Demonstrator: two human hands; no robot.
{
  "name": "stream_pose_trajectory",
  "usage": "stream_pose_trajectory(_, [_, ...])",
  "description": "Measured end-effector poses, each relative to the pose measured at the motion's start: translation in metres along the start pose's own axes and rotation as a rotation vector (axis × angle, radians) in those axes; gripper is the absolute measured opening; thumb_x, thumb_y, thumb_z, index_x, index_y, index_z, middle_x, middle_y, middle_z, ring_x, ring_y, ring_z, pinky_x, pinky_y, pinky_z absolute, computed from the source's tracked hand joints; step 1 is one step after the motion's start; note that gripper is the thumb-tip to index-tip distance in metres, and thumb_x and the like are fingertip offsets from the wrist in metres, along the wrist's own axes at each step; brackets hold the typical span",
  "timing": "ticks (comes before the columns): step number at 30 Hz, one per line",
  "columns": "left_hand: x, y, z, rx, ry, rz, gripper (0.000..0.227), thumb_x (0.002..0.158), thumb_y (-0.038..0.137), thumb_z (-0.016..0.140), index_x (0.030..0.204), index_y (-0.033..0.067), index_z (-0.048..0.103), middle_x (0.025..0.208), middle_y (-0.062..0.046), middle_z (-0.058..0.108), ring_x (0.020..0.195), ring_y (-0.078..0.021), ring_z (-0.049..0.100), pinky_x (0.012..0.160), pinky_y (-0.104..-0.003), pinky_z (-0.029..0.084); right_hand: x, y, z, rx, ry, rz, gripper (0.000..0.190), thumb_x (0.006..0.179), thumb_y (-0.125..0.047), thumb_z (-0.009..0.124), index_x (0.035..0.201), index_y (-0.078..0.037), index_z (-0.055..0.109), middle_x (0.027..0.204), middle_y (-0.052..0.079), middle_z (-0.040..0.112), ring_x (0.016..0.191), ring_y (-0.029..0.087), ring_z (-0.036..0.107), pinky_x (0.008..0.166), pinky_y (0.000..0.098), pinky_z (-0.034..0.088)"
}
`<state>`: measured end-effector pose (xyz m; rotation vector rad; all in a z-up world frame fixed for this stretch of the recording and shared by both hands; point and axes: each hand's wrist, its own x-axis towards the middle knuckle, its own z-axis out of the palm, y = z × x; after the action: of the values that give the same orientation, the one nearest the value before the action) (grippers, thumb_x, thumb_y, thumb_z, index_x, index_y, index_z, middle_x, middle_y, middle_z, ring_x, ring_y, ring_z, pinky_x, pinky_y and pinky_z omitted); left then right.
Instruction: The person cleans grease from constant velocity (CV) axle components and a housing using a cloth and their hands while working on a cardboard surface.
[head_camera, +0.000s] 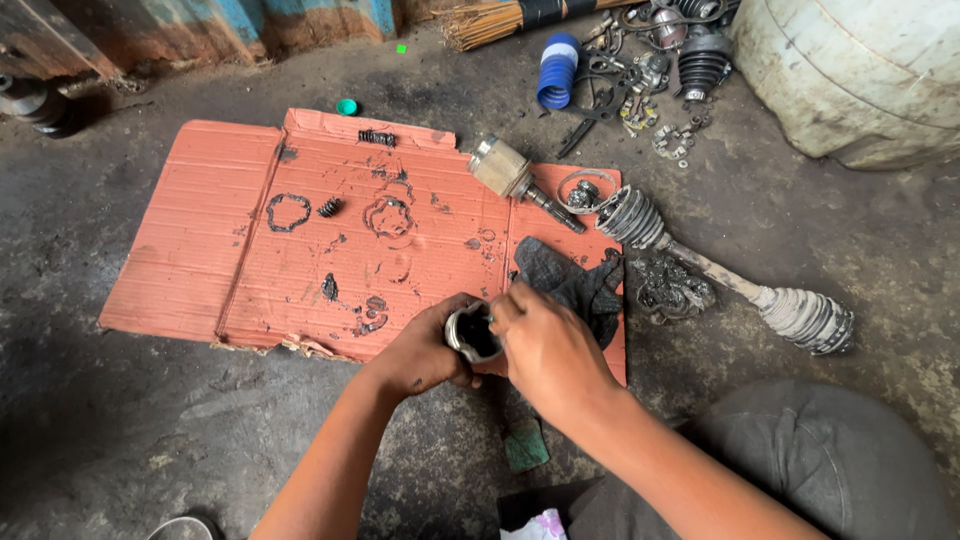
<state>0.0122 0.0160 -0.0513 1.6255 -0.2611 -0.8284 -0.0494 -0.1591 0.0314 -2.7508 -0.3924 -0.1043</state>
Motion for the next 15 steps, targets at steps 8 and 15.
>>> stream_pose_trajectory(8, [0.001,0.004,0.003,0.189,0.075,0.051,0.082,0.048,-0.002,0.086,0.125,0.0130,0.060,0.105,-0.003,0.074,0.098,-0.0172,0.069,0.087,-0.032,0.058,-0.006,-0.003,0.015,0.037,0.105,0.035,0.015,0.091,-0.008,0.066,0.101,0.001,0.059,0.100,0.020,0.064,0.087,0.039,0.068,0.076,0.0484,0.055])
stream_pose_trajectory(15, [0.000,0.003,0.003,0.189,0.077,0.090,0.081,0.048,-0.001,0.087,0.124,0.0116,0.060,0.104,-0.003,0.074,0.097,-0.0176,0.068,0.088,-0.033,0.057,0.006,0.009,0.000,0.058,0.013,-0.165,0.029,0.068,-0.003,0.076,0.094,-0.002,0.063,0.097,0.012,0.065,0.094,0.034,0.065,0.081,0.0458,0.053])
